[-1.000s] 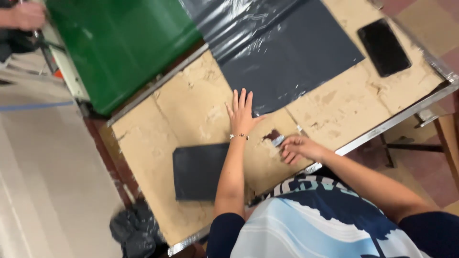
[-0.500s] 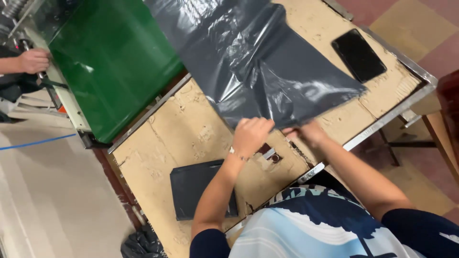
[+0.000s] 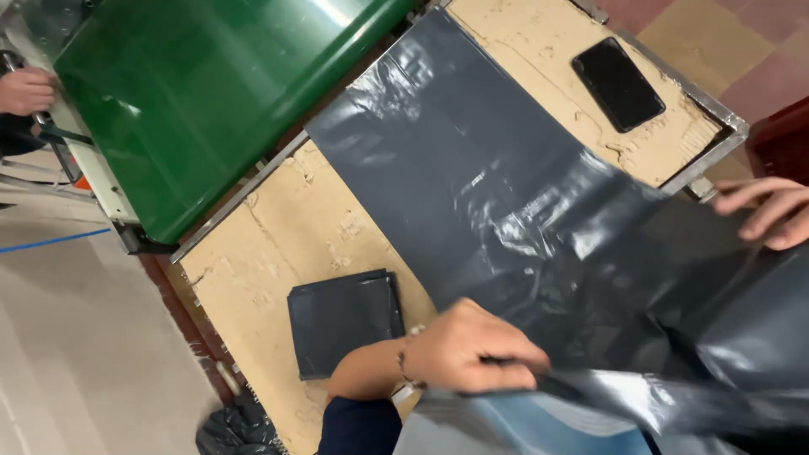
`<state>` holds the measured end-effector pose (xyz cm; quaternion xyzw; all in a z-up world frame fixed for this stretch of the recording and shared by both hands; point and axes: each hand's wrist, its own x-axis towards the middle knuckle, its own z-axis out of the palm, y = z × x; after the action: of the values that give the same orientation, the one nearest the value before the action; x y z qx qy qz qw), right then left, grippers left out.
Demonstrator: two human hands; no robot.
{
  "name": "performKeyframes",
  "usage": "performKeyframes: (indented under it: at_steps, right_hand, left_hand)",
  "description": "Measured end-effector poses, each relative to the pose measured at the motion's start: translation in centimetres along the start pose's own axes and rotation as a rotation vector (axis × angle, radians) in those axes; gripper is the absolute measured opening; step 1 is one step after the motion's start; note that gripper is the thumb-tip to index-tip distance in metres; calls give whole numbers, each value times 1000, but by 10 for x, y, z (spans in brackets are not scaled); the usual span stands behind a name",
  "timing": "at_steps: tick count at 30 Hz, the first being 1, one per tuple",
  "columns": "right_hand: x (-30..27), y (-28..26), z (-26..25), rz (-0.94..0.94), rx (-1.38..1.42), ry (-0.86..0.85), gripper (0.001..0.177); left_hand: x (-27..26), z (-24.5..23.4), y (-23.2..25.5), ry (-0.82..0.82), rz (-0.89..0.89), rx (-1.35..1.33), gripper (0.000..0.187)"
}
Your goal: Folding plastic bags and placing them into a basket
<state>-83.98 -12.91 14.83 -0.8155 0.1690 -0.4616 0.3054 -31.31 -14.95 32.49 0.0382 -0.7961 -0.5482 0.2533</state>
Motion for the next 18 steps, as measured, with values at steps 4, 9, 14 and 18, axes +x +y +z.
performKeyframes:
  at_steps: [4, 9, 14, 18]
  right_hand:
    - [-95, 171, -53, 1112, 85, -1001, 47]
    - [252, 137, 24, 1030, 150, 496, 28]
    - [256, 363, 67, 1107, -100, 296, 17]
    - [263, 431, 106, 1193, -503, 135, 51]
  left_hand:
    - [-31, -68, -59, 184, -339, 207, 35]
    - [-93, -207, -191, 1198, -666, -179, 37]
    - [-162, -231, -352, 1552, -850, -577, 61]
    - [-177, -213, -398, 1290, -1094, 447, 47]
